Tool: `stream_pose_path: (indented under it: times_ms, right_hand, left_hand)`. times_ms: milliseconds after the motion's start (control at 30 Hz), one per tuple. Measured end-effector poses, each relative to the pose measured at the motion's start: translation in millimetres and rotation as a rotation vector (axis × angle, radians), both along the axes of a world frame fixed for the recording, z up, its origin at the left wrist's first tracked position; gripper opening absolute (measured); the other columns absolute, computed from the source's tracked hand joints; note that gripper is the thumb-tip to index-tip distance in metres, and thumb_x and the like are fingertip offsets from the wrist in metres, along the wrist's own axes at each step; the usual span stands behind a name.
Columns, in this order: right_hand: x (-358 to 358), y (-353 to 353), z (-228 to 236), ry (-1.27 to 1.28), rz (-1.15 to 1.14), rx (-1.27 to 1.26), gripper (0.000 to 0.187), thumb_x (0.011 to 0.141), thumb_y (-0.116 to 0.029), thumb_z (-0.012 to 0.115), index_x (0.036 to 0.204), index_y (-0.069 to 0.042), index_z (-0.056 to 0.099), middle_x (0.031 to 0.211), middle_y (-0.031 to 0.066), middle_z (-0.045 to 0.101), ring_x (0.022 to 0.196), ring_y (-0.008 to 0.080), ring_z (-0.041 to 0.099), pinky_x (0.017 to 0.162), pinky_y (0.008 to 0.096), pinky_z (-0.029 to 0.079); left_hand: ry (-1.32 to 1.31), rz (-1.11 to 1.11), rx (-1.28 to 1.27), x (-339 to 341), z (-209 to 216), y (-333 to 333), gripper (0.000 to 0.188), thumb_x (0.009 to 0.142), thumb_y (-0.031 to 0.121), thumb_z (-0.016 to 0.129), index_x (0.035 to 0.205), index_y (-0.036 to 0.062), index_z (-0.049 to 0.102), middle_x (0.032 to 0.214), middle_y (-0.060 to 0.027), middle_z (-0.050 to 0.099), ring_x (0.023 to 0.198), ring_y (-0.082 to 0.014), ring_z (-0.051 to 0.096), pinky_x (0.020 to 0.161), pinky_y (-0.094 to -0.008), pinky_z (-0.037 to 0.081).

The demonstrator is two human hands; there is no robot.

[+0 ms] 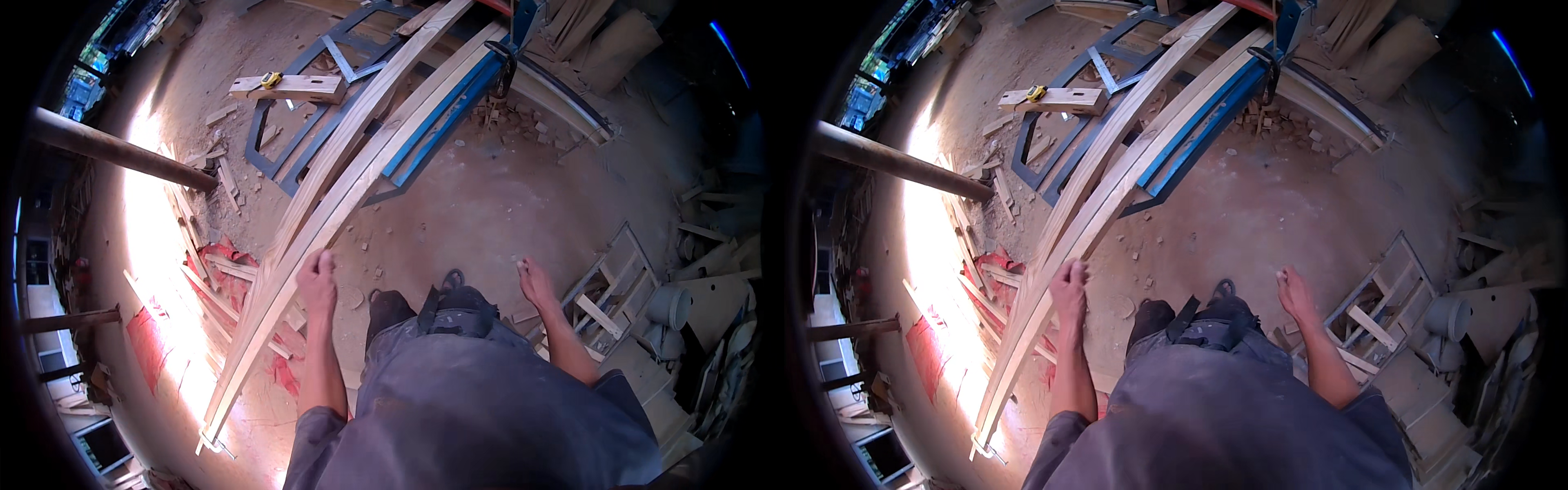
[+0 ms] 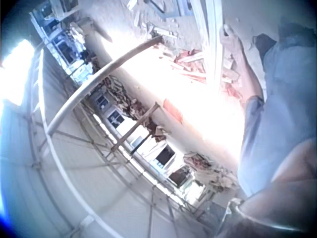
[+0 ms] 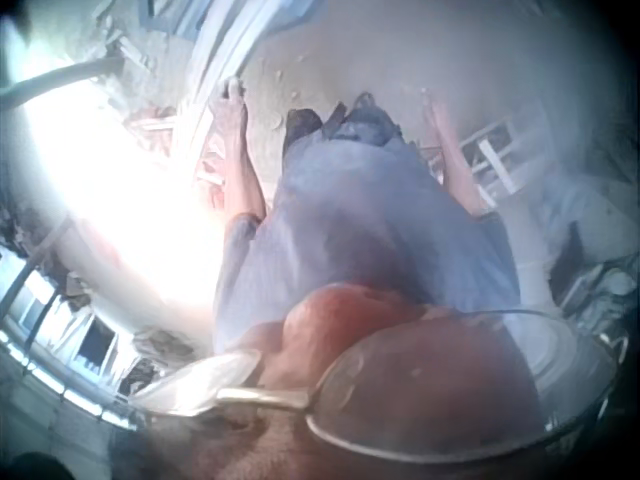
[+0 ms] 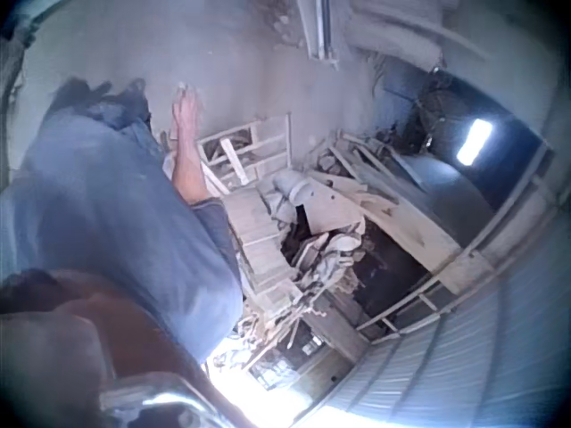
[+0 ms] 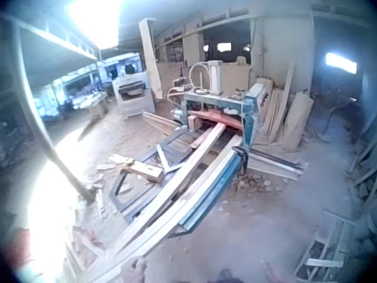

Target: The person measures wooden planks with a tape measure, marks one with a pencil, and secures a plank to a workstation using a C-clamp.

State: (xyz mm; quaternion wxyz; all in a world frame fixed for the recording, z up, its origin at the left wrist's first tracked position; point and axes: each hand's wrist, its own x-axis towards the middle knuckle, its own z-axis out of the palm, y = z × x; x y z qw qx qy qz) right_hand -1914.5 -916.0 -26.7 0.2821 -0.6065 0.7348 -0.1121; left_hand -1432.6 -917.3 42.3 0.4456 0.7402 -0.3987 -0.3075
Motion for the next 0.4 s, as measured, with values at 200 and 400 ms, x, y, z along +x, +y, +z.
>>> stream_pose_path:
  times_ms: [200, 400]
  right_hand:
    - [137, -142, 119, 0.206, 0.552, -0.249, 0.020, 0.092, -0.017, 0.058, 0.105, -0.003, 0.051, 0.079, 0.0233, 0.070, 0.076, 0.0420, 0.070, 0.068, 0.0523, 0.054]
    - [191, -206, 138, 0.251, 0.769, -0.167, 0.037, 0.085, -0.024, 0.070, 0.107, -0.004, 0.049, 0.079, 0.0190, 0.072, 0.075, 0.0372, 0.073, 0.067, 0.0512, 0.055]
  left_hand:
    - [0.318, -0.507, 0.102, -157, 65, -107, 0.041, 0.103, 0.028, 0.059, 0.130, -0.0023, 0.063, 0.088, -0.0071, 0.068, 0.065, -0.0115, 0.059, 0.057, -0.0269, 0.047]
    - [0.282, -0.477, 0.144, -141, 60, -156, 0.029, 0.103, 0.018, 0.056, 0.124, 0.0042, 0.069, 0.078, -0.0029, 0.061, 0.072, -0.0102, 0.054, 0.066, -0.0302, 0.048]
